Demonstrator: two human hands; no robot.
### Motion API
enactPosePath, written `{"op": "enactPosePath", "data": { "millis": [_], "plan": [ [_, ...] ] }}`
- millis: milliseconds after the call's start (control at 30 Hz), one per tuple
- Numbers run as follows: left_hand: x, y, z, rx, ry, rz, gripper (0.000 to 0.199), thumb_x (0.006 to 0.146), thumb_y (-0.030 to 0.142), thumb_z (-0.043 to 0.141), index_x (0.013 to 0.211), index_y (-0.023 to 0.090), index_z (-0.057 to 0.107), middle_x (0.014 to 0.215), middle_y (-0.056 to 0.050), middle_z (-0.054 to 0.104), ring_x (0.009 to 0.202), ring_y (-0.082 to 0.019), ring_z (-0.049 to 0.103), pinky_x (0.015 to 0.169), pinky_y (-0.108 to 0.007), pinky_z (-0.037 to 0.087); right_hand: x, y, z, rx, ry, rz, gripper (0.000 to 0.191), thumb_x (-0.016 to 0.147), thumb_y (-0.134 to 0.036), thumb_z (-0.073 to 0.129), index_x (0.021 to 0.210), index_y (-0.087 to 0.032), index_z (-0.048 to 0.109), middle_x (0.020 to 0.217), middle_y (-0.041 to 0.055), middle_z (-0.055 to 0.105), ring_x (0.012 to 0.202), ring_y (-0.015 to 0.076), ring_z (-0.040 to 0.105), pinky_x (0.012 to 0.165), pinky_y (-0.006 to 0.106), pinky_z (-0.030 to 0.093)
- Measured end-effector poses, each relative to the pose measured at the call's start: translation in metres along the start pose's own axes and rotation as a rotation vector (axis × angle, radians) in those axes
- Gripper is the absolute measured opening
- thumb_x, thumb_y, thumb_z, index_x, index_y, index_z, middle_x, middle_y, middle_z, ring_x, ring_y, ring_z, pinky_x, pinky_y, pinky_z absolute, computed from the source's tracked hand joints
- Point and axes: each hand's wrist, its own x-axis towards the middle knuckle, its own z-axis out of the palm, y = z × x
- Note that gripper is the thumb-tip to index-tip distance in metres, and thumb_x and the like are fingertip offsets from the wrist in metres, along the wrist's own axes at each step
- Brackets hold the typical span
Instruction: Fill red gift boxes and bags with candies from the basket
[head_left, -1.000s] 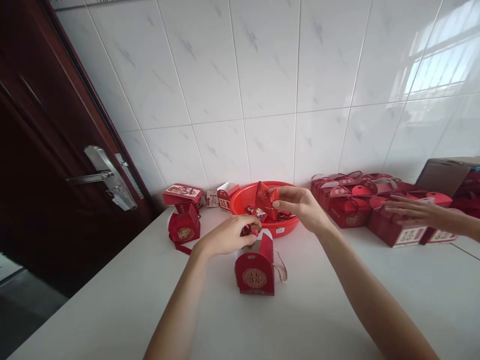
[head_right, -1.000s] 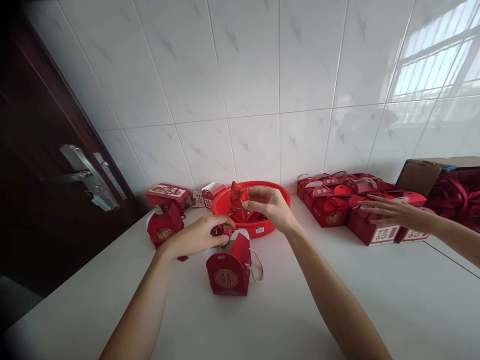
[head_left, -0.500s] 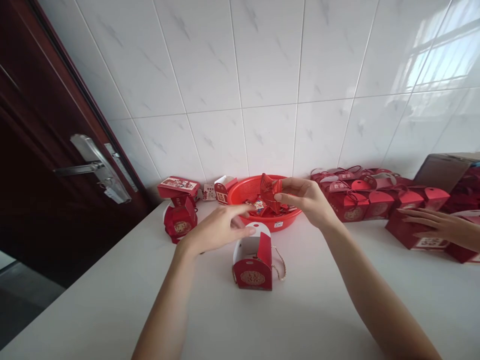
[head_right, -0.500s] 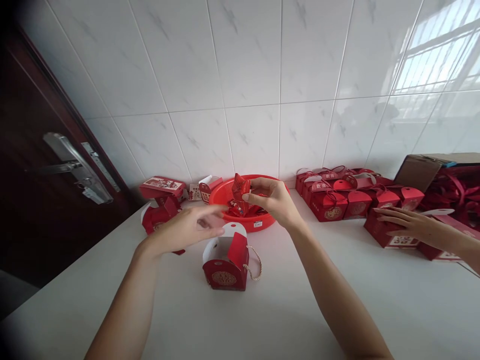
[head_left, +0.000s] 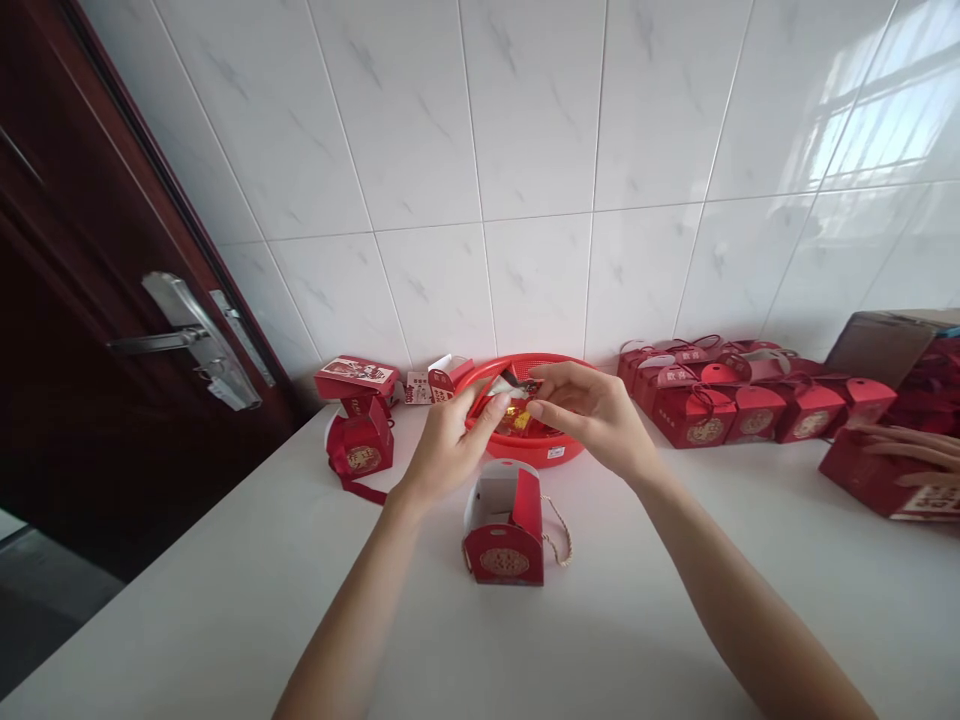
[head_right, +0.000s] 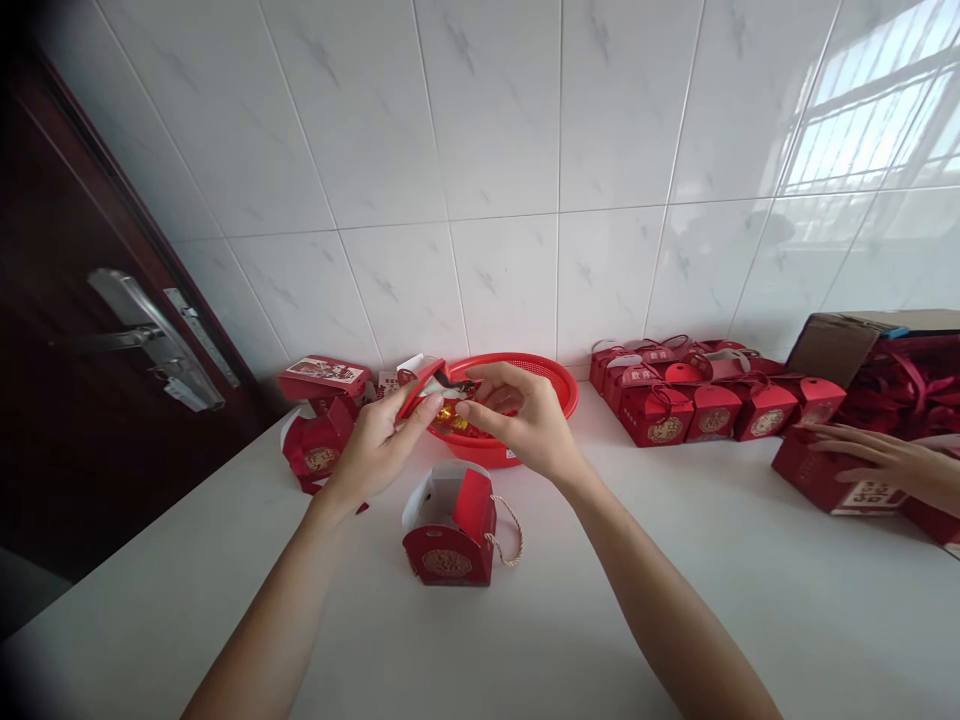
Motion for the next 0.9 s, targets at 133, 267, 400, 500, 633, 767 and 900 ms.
{"op": "enactPosePath", "data": {
  "millis": [133,267,400,500,633,767,900],
  "plan": [
    [0.000,0.000,-0.001,-0.124,0.033,-0.068,0.043,0.096,0.055,0.052,0.077,0.018,0.063,0.069,0.000,0.058,0.069,-0.016,0.055,0.062,-0.026,0.045,0.001,0.001,-0.004,-0.220,0.054,-0.015,0.048,0.076,-0.047,0.080,0.115,-0.022,0.070,0.107,0.0089,0.071,0.097,0.0245,0.067,0.081,0.038,0.057],
    [0.001,0.004,-0.005,-0.248,-0.053,-0.169,0.041,0.094,0.054,0.054,0.087,0.018,0.070,0.081,-0.004,0.067,0.088,-0.022,0.063,0.079,-0.030,0.051,0.001,-0.001,-0.005,0.055,-0.171,0.099,0.045,0.077,-0.050,0.078,0.108,-0.018,0.071,0.090,0.0061,0.073,0.083,0.0217,0.069,0.072,0.034,0.057],
    [0.002,0.003,-0.009,-0.332,-0.093,-0.190,0.040,0.091,0.052,0.059,0.102,0.018,0.076,0.095,-0.006,0.074,0.102,-0.027,0.066,0.091,-0.035,0.052,0.001,-0.001,-0.004,0.174,-0.210,0.117,0.041,0.073,-0.048,0.083,0.098,-0.017,0.072,0.086,0.0049,0.072,0.077,0.0195,0.067,0.068,0.032,0.056],
    [0.002,0.002,-0.006,-0.395,-0.022,-0.196,0.043,0.087,0.055,0.065,0.104,0.017,0.077,0.099,-0.007,0.076,0.102,-0.027,0.068,0.088,-0.035,0.054,0.002,0.000,-0.004,0.136,-0.223,0.109,0.039,0.069,-0.046,0.086,0.090,-0.017,0.072,0.084,0.0043,0.071,0.073,0.0174,0.066,0.065,0.030,0.055],
    [0.004,0.000,0.001,-0.543,0.104,-0.237,0.042,0.084,0.056,0.069,0.093,0.017,0.079,0.090,-0.007,0.077,0.093,-0.026,0.070,0.084,-0.036,0.056,0.001,-0.004,-0.002,0.220,-0.209,0.092,0.034,0.070,-0.042,0.086,0.090,-0.017,0.073,0.091,0.0053,0.073,0.077,0.0171,0.067,0.068,0.030,0.055],
    [0.007,-0.004,-0.002,-0.583,0.074,-0.277,0.047,0.082,0.060,0.067,0.093,0.016,0.077,0.088,-0.008,0.076,0.091,-0.026,0.069,0.082,-0.036,0.055,0.001,-0.005,-0.003,0.233,-0.140,0.076,0.033,0.073,-0.040,0.083,0.095,-0.018,0.073,0.095,0.0066,0.075,0.086,0.0200,0.069,0.077,0.033,0.056],
    [0.006,-0.008,-0.021,-0.224,-0.120,-0.267,0.050,0.089,0.062,0.053,0.103,0.018,0.073,0.104,-0.008,0.075,0.105,-0.028,0.066,0.089,-0.034,0.052,0.003,-0.003,-0.010,0.112,-0.060,0.093,0.029,0.076,-0.041,0.079,0.092,-0.018,0.072,0.092,0.0065,0.074,0.085,0.0220,0.070,0.078,0.036,0.057]
  ]
}}
